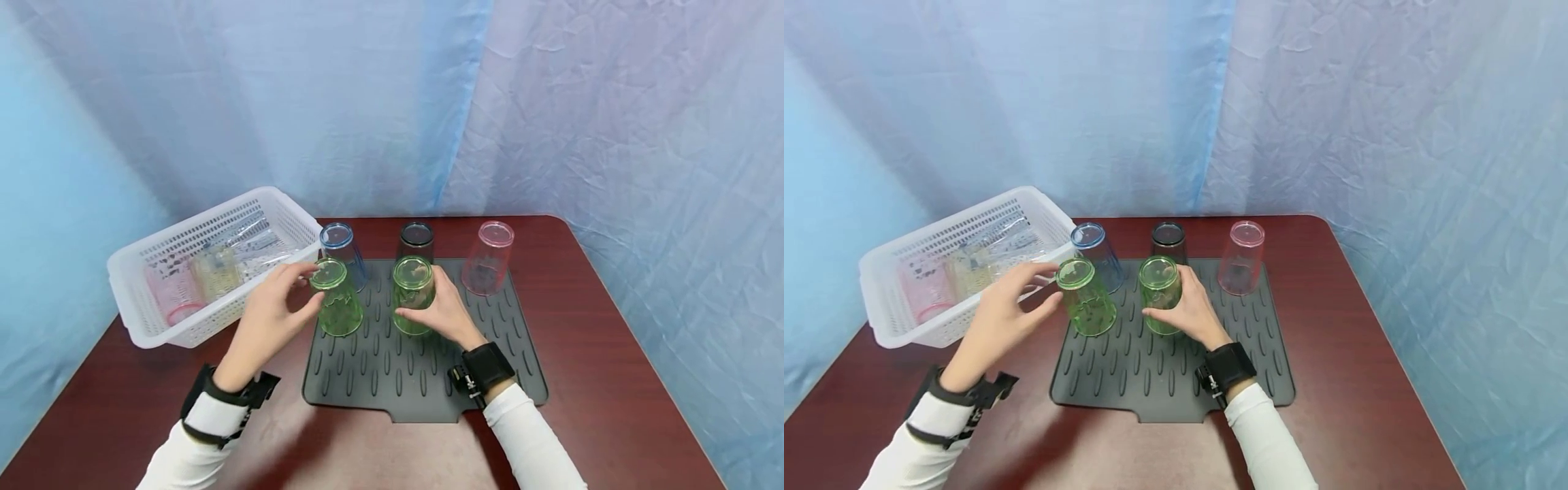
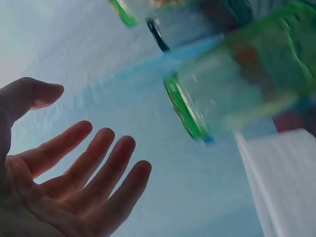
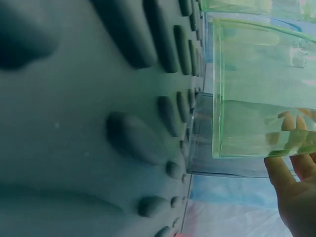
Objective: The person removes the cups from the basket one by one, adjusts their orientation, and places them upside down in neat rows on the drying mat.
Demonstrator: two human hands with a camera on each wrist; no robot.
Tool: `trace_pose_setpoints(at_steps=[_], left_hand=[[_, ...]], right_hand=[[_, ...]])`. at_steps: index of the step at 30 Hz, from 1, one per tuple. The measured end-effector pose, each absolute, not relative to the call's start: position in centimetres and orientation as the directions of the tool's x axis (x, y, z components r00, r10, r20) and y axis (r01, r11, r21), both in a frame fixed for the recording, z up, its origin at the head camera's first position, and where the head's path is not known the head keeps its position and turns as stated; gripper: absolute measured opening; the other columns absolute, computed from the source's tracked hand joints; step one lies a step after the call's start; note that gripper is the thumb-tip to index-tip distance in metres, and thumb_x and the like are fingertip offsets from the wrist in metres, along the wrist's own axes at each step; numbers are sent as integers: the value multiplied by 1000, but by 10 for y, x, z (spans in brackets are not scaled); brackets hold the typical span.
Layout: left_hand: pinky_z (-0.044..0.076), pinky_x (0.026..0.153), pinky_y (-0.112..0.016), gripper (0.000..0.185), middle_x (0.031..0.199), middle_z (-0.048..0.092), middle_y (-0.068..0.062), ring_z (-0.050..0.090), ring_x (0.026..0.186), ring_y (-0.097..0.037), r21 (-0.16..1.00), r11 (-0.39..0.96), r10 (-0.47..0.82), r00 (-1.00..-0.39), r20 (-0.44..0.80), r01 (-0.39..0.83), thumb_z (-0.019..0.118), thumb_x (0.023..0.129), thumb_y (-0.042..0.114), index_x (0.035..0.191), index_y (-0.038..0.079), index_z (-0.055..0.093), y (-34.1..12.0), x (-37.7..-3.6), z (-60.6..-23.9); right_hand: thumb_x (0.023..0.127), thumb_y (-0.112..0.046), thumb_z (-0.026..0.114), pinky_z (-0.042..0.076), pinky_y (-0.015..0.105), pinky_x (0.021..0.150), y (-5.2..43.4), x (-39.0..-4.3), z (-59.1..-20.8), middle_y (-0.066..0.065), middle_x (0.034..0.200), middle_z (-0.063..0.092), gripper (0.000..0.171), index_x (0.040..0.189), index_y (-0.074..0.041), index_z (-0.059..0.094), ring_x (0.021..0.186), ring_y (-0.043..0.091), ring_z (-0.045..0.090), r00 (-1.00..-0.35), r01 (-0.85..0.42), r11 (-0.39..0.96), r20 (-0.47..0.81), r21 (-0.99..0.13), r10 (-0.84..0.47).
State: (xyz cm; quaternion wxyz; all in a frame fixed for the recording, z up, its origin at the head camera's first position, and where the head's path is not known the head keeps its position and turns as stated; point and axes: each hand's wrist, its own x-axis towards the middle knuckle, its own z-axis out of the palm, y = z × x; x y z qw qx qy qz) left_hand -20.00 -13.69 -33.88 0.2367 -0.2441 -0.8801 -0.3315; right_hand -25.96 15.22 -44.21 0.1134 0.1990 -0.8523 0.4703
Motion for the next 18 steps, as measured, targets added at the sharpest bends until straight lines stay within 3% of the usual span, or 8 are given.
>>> trace_pose_setpoints(at_steps=[4, 18], left_hand=[[48, 76, -43, 36, 101, 65, -13, 62, 88, -29, 482, 681, 211, -778, 591, 551, 73, 80, 3, 115, 1, 63, -156, -189, -347], [52, 70, -43, 30, 93, 66, -10, 65, 81, -26, 513, 721, 123, -815, 566, 465, 72, 79, -1, 109, 0, 64, -188, -177, -373]], right_hand=[[70, -30, 87, 44, 47, 92, 153, -265, -445, 13, 124, 52, 85, 138, -6, 41, 113, 27, 52, -905, -426, 492, 367, -759, -217], [69, -31, 88, 44, 48, 92, 152, -270, -450, 14, 124, 52, 87, 138, -6, 40, 114, 28, 51, -929, -370, 492, 307, -788, -207]])
